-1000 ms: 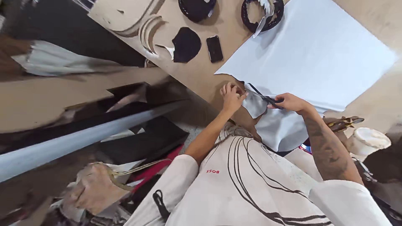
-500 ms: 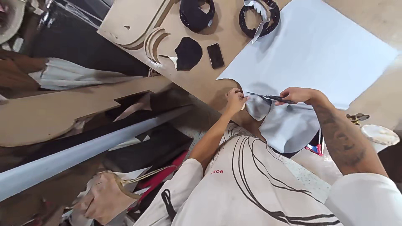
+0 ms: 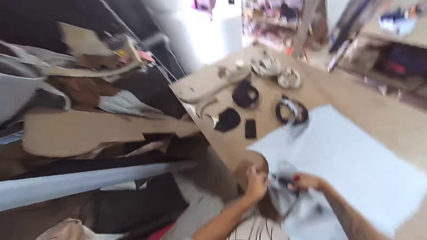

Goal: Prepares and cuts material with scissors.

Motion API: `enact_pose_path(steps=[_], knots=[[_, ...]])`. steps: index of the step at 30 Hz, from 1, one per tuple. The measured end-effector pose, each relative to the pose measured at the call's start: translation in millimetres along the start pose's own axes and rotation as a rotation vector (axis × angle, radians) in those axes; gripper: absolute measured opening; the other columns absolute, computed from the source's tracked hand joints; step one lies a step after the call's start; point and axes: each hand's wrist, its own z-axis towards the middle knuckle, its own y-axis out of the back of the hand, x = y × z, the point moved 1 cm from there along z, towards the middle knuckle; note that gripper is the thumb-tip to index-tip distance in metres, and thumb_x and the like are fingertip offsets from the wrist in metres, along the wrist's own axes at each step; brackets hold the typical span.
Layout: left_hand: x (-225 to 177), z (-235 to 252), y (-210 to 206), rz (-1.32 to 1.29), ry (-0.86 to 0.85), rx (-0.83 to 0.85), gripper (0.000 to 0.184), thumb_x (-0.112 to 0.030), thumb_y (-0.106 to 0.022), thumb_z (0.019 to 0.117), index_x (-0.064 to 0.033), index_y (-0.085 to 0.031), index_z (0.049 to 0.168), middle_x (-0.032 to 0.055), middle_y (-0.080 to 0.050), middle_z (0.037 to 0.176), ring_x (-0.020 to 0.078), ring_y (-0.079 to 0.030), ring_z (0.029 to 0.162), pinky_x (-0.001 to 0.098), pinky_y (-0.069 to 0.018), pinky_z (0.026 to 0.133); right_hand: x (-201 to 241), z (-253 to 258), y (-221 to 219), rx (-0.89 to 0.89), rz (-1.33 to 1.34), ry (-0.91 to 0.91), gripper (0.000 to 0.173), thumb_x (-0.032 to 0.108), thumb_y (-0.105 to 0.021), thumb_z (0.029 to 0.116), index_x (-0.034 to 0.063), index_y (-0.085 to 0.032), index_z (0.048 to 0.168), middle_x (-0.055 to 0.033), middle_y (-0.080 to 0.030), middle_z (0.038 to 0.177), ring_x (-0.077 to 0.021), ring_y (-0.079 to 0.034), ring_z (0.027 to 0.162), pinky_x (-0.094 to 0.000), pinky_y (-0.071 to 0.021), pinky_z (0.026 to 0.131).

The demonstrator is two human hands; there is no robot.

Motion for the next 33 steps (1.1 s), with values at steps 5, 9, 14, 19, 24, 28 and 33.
enact_pose_path(steps=[5,9,14,19,24,28,33], knots=[[20,-10,-27,-0.108,0.038,-0.02,0.025,-0.043,-0.075,0.0876,-0.0207,-0.082,0.097,0.0123,-0.054,0.144,0.0352,-0.04,0.141,0.052,-0.0351,0.119,-32,21,-10,0.112,0.041,-0.025,0.045,0.055,-0.076,0.0869,0.012,-0.064,0.095,0.0002,-0.058,0.07,-0.0121,-0.055,0.058,-0.0328,-0.0489,0.056],[28,-9,-30,-0.078,-0.008,0.014,0.031,-0.046,-0.07,0.0914,-0.0185,-0.08,0.102,0.0151,-0.056,0.143,0.0369,-0.044,0.139,0.055,-0.0379,0.116,-32,24,-12,0.056,0.094,-0.008,0.04,0.047,-0.082,0.0825,0.0128,-0.063,0.087,0.001,-0.058,0.064,-0.011,-0.054,0.052,-0.0305,-0.0471,0.051],[31,-9,-24,0.043,-0.095,0.079,0.04,-0.05,-0.061,0.0984,-0.0152,-0.077,0.112,0.0098,-0.067,0.131,0.0295,-0.057,0.129,0.0499,-0.0434,0.112,-23,-8,-13,-0.309,-0.167,0.053,0.045,0.043,-0.084,0.0819,0.0046,-0.069,0.099,-0.0115,-0.068,0.087,-0.0251,-0.066,0.082,-0.0472,-0.0544,0.078],[37,-7,-19,0.139,-0.296,0.02,0.037,-0.043,-0.057,0.1029,-0.0132,-0.076,0.113,0.0075,-0.072,0.121,0.0237,-0.063,0.123,0.0444,-0.0485,0.11,-34,-43,-42,-0.906,-0.336,-0.069,0.053,0.031,-0.079,0.0837,0.0055,-0.069,0.129,-0.031,-0.057,0.138,-0.0546,-0.047,0.132,-0.0766,-0.0378,0.102],[41,-7,-12,0.083,-0.226,0.1,0.033,-0.036,-0.059,0.1015,-0.009,-0.074,0.114,0.0096,-0.072,0.116,0.021,-0.067,0.113,0.0422,-0.0534,0.104,-18,-61,-106,-1.188,-0.338,-0.003,0.044,0.034,-0.062,0.0977,0.0029,-0.067,0.128,-0.0249,-0.06,0.138,-0.0437,-0.052,0.134,-0.0633,-0.0394,0.112],[37,11,-11,0.068,-0.066,0.107,0.04,-0.045,-0.065,0.0994,-0.0107,-0.074,0.118,0.009,-0.073,0.115,0.0202,-0.07,0.109,0.0455,-0.0569,0.1,30,-16,-177,-0.885,-0.288,0.263,0.042,0.045,-0.059,0.101,0.0094,-0.07,0.121,-0.0142,-0.067,0.127,-0.03,-0.065,0.119,-0.0515,-0.0541,0.1],[31,25,-1,0.013,0.07,0.179,0.035,-0.045,-0.072,0.095,-0.0147,-0.077,0.111,0.0049,-0.077,0.106,0.0183,-0.073,0.101,0.0484,-0.058,0.096,61,52,-206,-0.722,-0.406,0.209,0.074,0.045,-0.073,0.088,0.0047,-0.05,0.145,-0.0261,-0.046,0.151,-0.048,-0.057,0.123,-0.0627,-0.0522,0.092]])
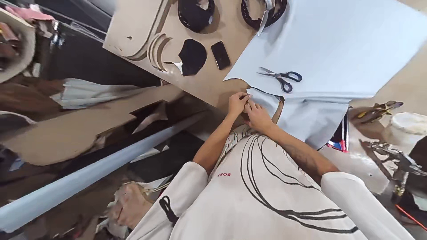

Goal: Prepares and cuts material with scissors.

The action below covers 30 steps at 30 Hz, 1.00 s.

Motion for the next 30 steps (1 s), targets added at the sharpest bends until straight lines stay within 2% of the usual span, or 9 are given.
enact_pose_path(steps=[7,10,13,16,18,20,23,27,30], knots=[[6,10,15,-0.017,-0.115,0.132,0.039,-0.046,-0.065,0.0995,-0.0112,-0.068,0.118,0.0095,-0.073,0.103,0.0213,-0.071,0.088,0.0461,-0.0604,0.082,20,0,-31,-0.173,-0.122,0.149,0.027,-0.002,-0.052,0.0969,-0.0014,-0.063,0.121,-0.0282,-0.062,0.129,-0.0462,-0.059,0.121,-0.06,-0.0508,0.094],[6,14,14,-0.058,-0.11,0.218,0.039,-0.044,-0.061,0.1025,-0.01,-0.062,0.123,0.0103,-0.071,0.101,0.0208,-0.07,0.085,0.0439,-0.06,0.079,16,-15,-28,-0.072,0.035,0.237,0.035,0.017,-0.063,0.0976,0.0014,-0.057,0.129,-0.0256,-0.064,0.121,-0.0457,-0.06,0.12,-0.0602,-0.0493,0.101],[17,24,10,-0.231,-0.082,0.338,0.035,-0.037,-0.056,0.1057,-0.0053,-0.055,0.119,0.0096,-0.064,0.089,0.0181,-0.063,0.072,0.0381,-0.0562,0.067,13,-44,4,-0.155,0.462,0.032,0.058,0.048,-0.065,0.0976,0.0072,-0.055,0.138,-0.0134,-0.068,0.12,-0.0268,-0.066,0.113,-0.0468,-0.0557,0.098],[29,15,6,-0.375,-0.017,0.422,0.035,-0.035,-0.056,0.1061,-0.0066,-0.054,0.127,0.0092,-0.067,0.095,0.0189,-0.066,0.078,0.0394,-0.0585,0.072,1,-74,32,-0.264,0.919,-0.31,0.043,0.037,-0.049,0.1082,0.0081,-0.054,0.141,-0.0099,-0.071,0.104,-0.0188,-0.072,0.088,-0.0427,-0.0626,0.079],[33,7,7,-0.428,0.062,0.459,0.042,-0.034,-0.057,0.1059,-0.0092,-0.049,0.139,0.0127,-0.07,0.111,0.0248,-0.073,0.088,0.0441,-0.0639,0.074,-7,-76,37,-0.292,1.033,-0.468,0.04,0.034,-0.042,0.1108,0.0124,-0.056,0.141,-0.0105,-0.072,0.111,-0.0215,-0.074,0.088,-0.0447,-0.0649,0.077],[33,3,11,-0.469,0.134,0.468,0.052,-0.039,-0.06,0.1042,-0.0105,-0.046,0.145,0.0145,-0.069,0.122,0.0294,-0.074,0.096,0.0492,-0.0652,0.078,-13,-65,38,-0.302,0.945,-0.552,0.042,0.039,-0.047,0.1091,0.016,-0.057,0.143,-0.0112,-0.067,0.121,-0.0217,-0.071,0.091,-0.0444,-0.0634,0.078],[28,5,21,-0.401,0.143,0.479,0.054,-0.033,-0.07,0.0989,-0.008,-0.048,0.142,0.0129,-0.073,0.115,0.0278,-0.076,0.091,0.0473,-0.0666,0.074,-21,-37,35,-0.368,0.624,-0.498,0.044,0.036,-0.056,0.1063,0.0113,-0.053,0.143,-0.0134,-0.07,0.108,-0.0225,-0.069,0.077,-0.0446,-0.0617,0.07],[23,20,31,-0.162,0.055,0.545,0.047,-0.027,-0.069,0.0998,-0.0055,-0.054,0.139,0.0083,-0.076,0.109,0.0207,-0.076,0.076,0.0392,-0.0666,0.066,-33,-17,25,-0.363,0.366,-0.454,0.029,0.032,-0.058,0.1057,0.0136,-0.068,0.127,-0.0081,-0.071,0.114,-0.0301,-0.062,0.114,-0.0568,-0.0481,0.101],[12,29,42,0.063,-0.031,0.531,0.047,-0.036,-0.07,0.0986,-0.0078,-0.059,0.134,0.0066,-0.076,0.106,0.0178,-0.076,0.075,0.0392,-0.0663,0.069,-45,-16,11,-0.451,0.284,-0.431,0.037,0.039,-0.059,0.1038,0.0176,-0.067,0.134,-0.0089,-0.06,0.137,-0.0348,-0.052,0.13,-0.0622,-0.0426,0.104]])
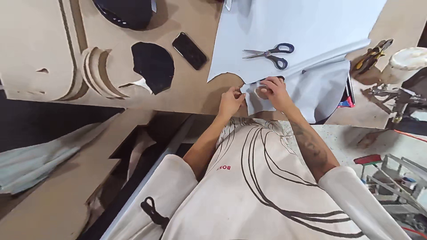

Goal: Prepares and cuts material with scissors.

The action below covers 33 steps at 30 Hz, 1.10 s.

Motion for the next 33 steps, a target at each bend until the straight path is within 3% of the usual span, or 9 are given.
enact_pose_path(steps=[2,4,8,13,19,23,27,29,33], knots=[[-5,-1,9,0.073,-0.027,-0.046,0.048,-0.039,-0.072,0.0956,-0.0092,-0.061,0.132,0.0078,-0.074,0.109,0.0184,-0.075,0.08,0.0411,-0.0661,0.072,-2,-3,3,-0.034,-0.049,-0.027,0.067,0.063,-0.065,0.0925,0.0186,-0.059,0.143,-0.0094,-0.056,0.144,-0.0337,-0.05,0.134,-0.0618,-0.0434,0.104],[-7,-2,16,0.101,-0.046,-0.051,0.054,-0.042,-0.075,0.0931,-0.0102,-0.061,0.134,0.0116,-0.069,0.12,0.02,-0.074,0.086,0.0418,-0.0659,0.074,3,-8,6,-0.013,-0.116,-0.048,0.084,0.07,-0.073,0.0812,0.0189,-0.055,0.145,-0.0101,-0.057,0.143,-0.0337,-0.05,0.134,-0.0623,-0.0433,0.104],[-19,-6,19,0.267,-0.136,-0.047,0.057,-0.046,-0.071,0.0935,-0.0125,-0.061,0.138,0.0138,-0.061,0.139,0.0263,-0.066,0.118,0.049,-0.0553,0.101,2,-9,-2,0.022,-0.177,-0.027,0.063,0.034,-0.081,0.0854,0.0164,-0.059,0.142,-0.0142,-0.058,0.141,-0.0398,-0.049,0.134,-0.0661,-0.0412,0.104],[-21,-5,-1,0.458,-0.203,-0.186,0.066,-0.058,-0.066,0.0931,-0.0113,-0.062,0.14,0.0207,-0.055,0.145,0.0381,-0.05,0.137,0.0542,-0.0449,0.113,13,-13,3,-0.01,-0.198,0.06,0.058,0.036,-0.081,0.0838,0.0157,-0.064,0.136,-0.0194,-0.062,0.136,-0.0464,-0.053,0.131,-0.0726,-0.041,0.104],[-34,7,-31,0.324,-0.143,-0.187,0.033,-0.032,-0.071,0.0944,-0.0083,-0.072,0.118,0.0184,-0.06,0.137,0.0384,-0.052,0.133,0.0561,-0.0454,0.11,-16,-12,-18,-0.157,-0.11,0.17,0.066,0.008,-0.087,0.0672,0.0188,-0.072,0.13,-0.0158,-0.069,0.127,-0.0476,-0.06,0.12,-0.0734,-0.0452,0.097],[-44,-7,-35,0.089,-0.105,-0.194,0.043,-0.035,-0.061,0.1013,-0.0045,-0.062,0.131,0.0191,-0.068,0.122,0.031,-0.067,0.116,0.0511,-0.0549,0.101,-21,-18,-22,-0.178,-0.095,0.191,0.07,0.008,-0.084,0.0665,0.0202,-0.07,0.134,-0.017,-0.066,0.131,-0.0486,-0.057,0.123,-0.0746,-0.0436,0.096],[-53,-28,-41,0.344,-0.361,-0.398,0.039,-0.039,-0.065,0.0991,-0.0137,-0.067,0.129,0.0119,-0.062,0.138,0.0291,-0.055,0.132,0.0464,-0.0464,0.112,-10,-26,-6,-0.112,-0.135,0.082,0.114,0.016,-0.096,0.0571,0.0155,-0.042,0.157,-0.0285,-0.049,0.148,-0.0561,-0.05,0.13,-0.0775,-0.0442,0.093],[-62,-33,-41,0.371,-0.42,-0.317,0.034,-0.037,-0.065,0.1,-0.0114,-0.07,0.122,0.0118,-0.066,0.129,0.0257,-0.062,0.125,0.0433,-0.0511,0.108,-7,-32,11,-0.113,-0.115,-0.008,0.112,0.013,-0.095,0.0606,0.0074,-0.04,0.157,-0.0364,-0.045,0.148,-0.06,-0.049,0.129,-0.078,-0.0428,0.097],[-55,-42,-43,0.347,-0.239,-0.193,0.038,-0.032,-0.064,0.0993,-0.0097,-0.067,0.13,0.0137,-0.068,0.127,0.0241,-0.067,0.114,0.0419,-0.0548,0.102,-10,-66,41,0.005,-0.041,-0.244,0.053,0.027,-0.075,0.0907,0.0017,-0.062,0.136,-0.0315,-0.062,0.126,-0.0488,-0.061,0.117,-0.0647,-0.0502,0.098]])
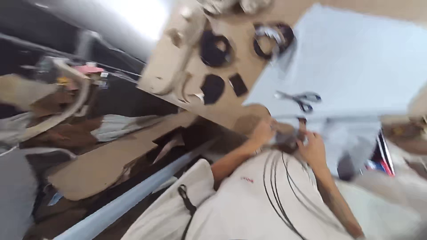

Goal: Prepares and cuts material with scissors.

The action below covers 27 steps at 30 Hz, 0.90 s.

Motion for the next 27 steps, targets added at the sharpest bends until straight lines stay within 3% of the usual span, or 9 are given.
enact_pose_path(steps=[3,6,10,13,17,21,23,25,27], knots=[[13,10,-1,0.019,-0.004,-0.022,0.036,-0.038,-0.066,0.0996,-0.0129,-0.07,0.125,0.0088,-0.067,0.127,0.0204,-0.069,0.106,0.0413,-0.0587,0.094,-16,-11,6,0.054,0.025,-0.228,0.044,0.034,-0.069,0.0962,0.0018,-0.066,0.126,-0.0224,-0.07,0.115,-0.039,-0.068,0.105,-0.06,-0.0542,0.093],[6,14,13,0.046,0.043,-0.034,0.036,-0.039,-0.062,0.1014,-0.01,-0.072,0.12,0.0095,-0.073,0.113,0.022,-0.072,0.102,0.0466,-0.059,0.093,-23,-18,36,-0.145,0.006,-0.279,0.038,0.031,-0.065,0.0991,0.0034,-0.066,0.126,-0.021,-0.069,0.114,-0.0375,-0.068,0.103,-0.0588,-0.0551,0.09],[20,-5,1,0.173,0.314,0.276,0.061,-0.062,-0.051,0.0994,-0.0059,-0.075,0.103,0.017,-0.074,0.098,0.0354,-0.072,0.097,0.064,-0.055,0.088,-40,5,76,-0.286,-0.089,-0.132,0.032,0.03,-0.061,0.1023,0.0041,-0.067,0.119,-0.021,-0.066,0.117,-0.0372,-0.066,0.107,-0.0557,-0.055,0.092],[28,-19,-23,0.184,0.399,0.261,0.065,-0.068,-0.053,0.0947,-0.0075,-0.075,0.098,0.0164,-0.073,0.095,0.0356,-0.071,0.096,0.0638,-0.0547,0.084,-32,73,80,-0.157,-0.095,0.102,0.04,0.033,-0.064,0.1017,0.0038,-0.064,0.128,-0.0233,-0.061,0.131,-0.0407,-0.06,0.121,-0.0556,-0.0501,0.103],[29,-24,-44,0.09,0.412,0.193,0.048,-0.057,-0.065,0.0936,-0.0121,-0.077,0.106,0.0141,-0.075,0.099,0.0347,-0.072,0.098,0.064,-0.0555,0.087,-24,170,51,0.028,-0.26,0.161,0.06,0.039,-0.075,0.0878,0.0011,-0.062,0.133,-0.0276,-0.05,0.145,-0.0518,-0.047,0.131,-0.07,-0.0437,0.102],[39,-28,-37,-0.084,0.427,0.083,0.037,-0.041,-0.062,0.0996,-0.0081,-0.07,0.115,0.0144,-0.073,0.101,0.0311,-0.072,0.094,0.0591,-0.057,0.085,-8,195,55,0.177,-0.415,0.105,0.056,0.035,-0.079,0.0787,-0.0112,-0.067,0.107,-0.0366,-0.048,0.139,-0.0564,-0.046,0.129,-0.0739,-0.0449,0.095],[48,-39,-33,-0.323,0.474,-0.057,0.044,-0.042,-0.06,0.102,-0.0041,-0.064,0.124,0.0164,-0.072,0.105,0.0277,-0.073,0.087,0.052,-0.0617,0.079,-5,191,63,0.228,-0.351,0.108,0.053,0.041,-0.076,0.0791,-0.01,-0.066,0.093,-0.0338,-0.06,0.116,-0.0505,-0.059,0.113,-0.0693,-0.0493,0.088],[51,-53,-34,-0.715,0.536,-0.199,0.054,-0.046,-0.064,0.1003,-0.0049,-0.053,0.133,0.0184,-0.065,0.115,0.0288,-0.073,0.087,0.0499,-0.0652,0.073,-6,183,77,0.274,-0.08,0.07,0.042,0.042,-0.075,0.0841,0.0002,-0.073,0.088,-0.0165,-0.071,0.086,-0.0301,-0.07,0.079,-0.0546,-0.0574,0.072],[46,-64,-37,-1.036,0.598,-0.294,0.069,-0.05,-0.072,0.0943,-0.0096,-0.043,0.143,0.0178,-0.06,0.129,0.0314,-0.071,0.1,0.0513,-0.0642,0.079,-7,166,91,0.475,0.338,-0.04,0.028,0.031,-0.064,0.0979,0.0046,-0.073,0.101,-0.0053,-0.076,0.092,-0.0158,-0.072,0.073,-0.0373,-0.0622,0.071]])
